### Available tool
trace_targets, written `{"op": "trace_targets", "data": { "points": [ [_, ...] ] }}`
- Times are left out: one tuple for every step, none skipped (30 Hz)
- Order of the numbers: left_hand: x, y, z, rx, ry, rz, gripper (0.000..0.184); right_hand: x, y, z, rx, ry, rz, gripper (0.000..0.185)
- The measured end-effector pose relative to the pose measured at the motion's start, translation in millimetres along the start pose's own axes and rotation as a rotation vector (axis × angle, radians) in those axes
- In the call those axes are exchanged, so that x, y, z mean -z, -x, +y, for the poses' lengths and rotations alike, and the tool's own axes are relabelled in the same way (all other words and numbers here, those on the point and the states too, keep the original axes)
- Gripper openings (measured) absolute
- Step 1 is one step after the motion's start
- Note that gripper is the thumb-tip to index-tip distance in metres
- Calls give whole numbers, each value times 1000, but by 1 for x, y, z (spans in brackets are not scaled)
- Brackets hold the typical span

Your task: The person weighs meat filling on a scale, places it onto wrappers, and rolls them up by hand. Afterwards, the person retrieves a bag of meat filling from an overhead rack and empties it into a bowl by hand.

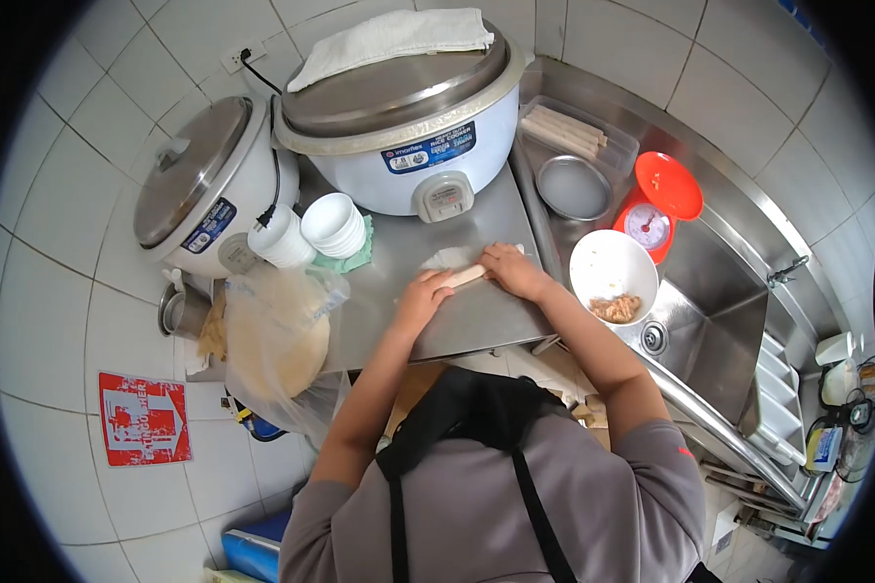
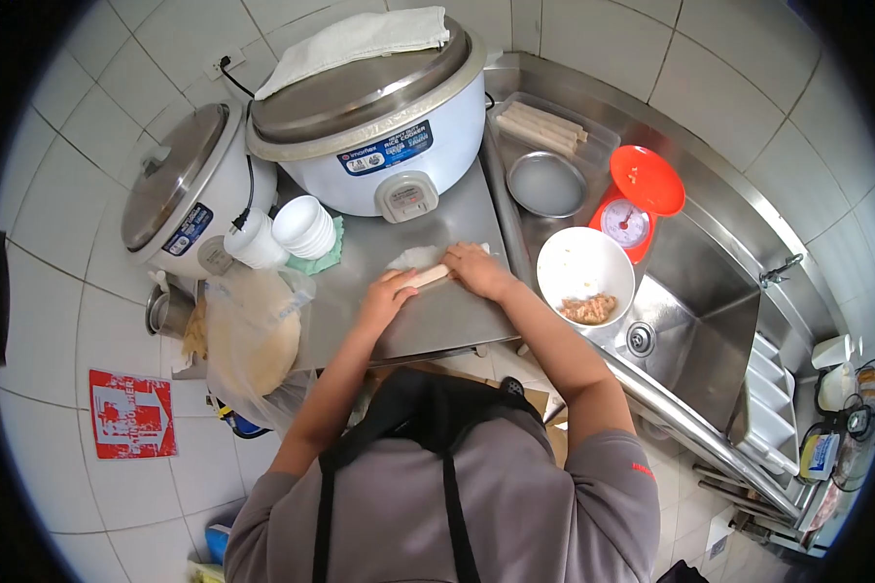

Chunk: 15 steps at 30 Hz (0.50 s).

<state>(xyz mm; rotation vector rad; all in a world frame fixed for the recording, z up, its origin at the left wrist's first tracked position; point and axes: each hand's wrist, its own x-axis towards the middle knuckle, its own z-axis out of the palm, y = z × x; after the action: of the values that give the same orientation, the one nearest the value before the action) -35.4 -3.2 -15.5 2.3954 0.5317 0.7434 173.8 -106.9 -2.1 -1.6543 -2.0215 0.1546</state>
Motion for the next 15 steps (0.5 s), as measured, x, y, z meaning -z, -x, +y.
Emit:
{"op": "trace_targets", "data": {
  "points": [
    [5, 7, -2, 8, -18, 20, 35, 6, 2, 3, -17, 24, -15, 26],
    [13, 16, -5, 15, -36, 39, 35, 10, 5, 8, -33, 62, -32, 26],
    [22, 24, -7, 20, -57, 57, 36, 14, 9, 14, -49, 99, -47, 25],
    [29, 30, -7, 43, -70, 74, 34, 20, 10, 19, -66, 140, -59, 25],
    [35, 38, -5, 67, -80, 90, 33, 25, 13, 23, -119, 148, -105, 30],
    [38, 46, -4, 91, -86, 106, 32, 33, 14, 24, -151, 190, -78, 33],
    [39, 52, -5, 86, -94, 131, 32, 44, 15, 25, -183, 237, -51, 36],
    [37, 55, -7, 78, -98, 158, 31, 55, 16, 31, -216, 290, -23, 38],
    [35, 54, -8, 69, -100, 188, 31, 53, 17, 51, -319, 414, 66, 44],
    [35, 52, -7, 67, -88, 188, 31, 62, 16, 66, -472, 476, 25, 47],
    [36, 52, -7, 69, -79, 189, 30, 71, 14, 82, -620, 535, -15, 50],
    [37, 51, -6, 72, -73, 193, 30, 78, 14, 94, -765, 592, -52, 54],
    [37, 51, -4, 71, -69, 195, 29, 75, 19, 110, -803, 589, -74, 57],
    [38, 51, -3, 74, -66, 197, 29, 66, 27, 132, -838, 583, -98, 61],
    [40, 52, -1, 80, -67, 201, 28, 69, 24, 136, -868, 575, -122, 66]
  ]
}}
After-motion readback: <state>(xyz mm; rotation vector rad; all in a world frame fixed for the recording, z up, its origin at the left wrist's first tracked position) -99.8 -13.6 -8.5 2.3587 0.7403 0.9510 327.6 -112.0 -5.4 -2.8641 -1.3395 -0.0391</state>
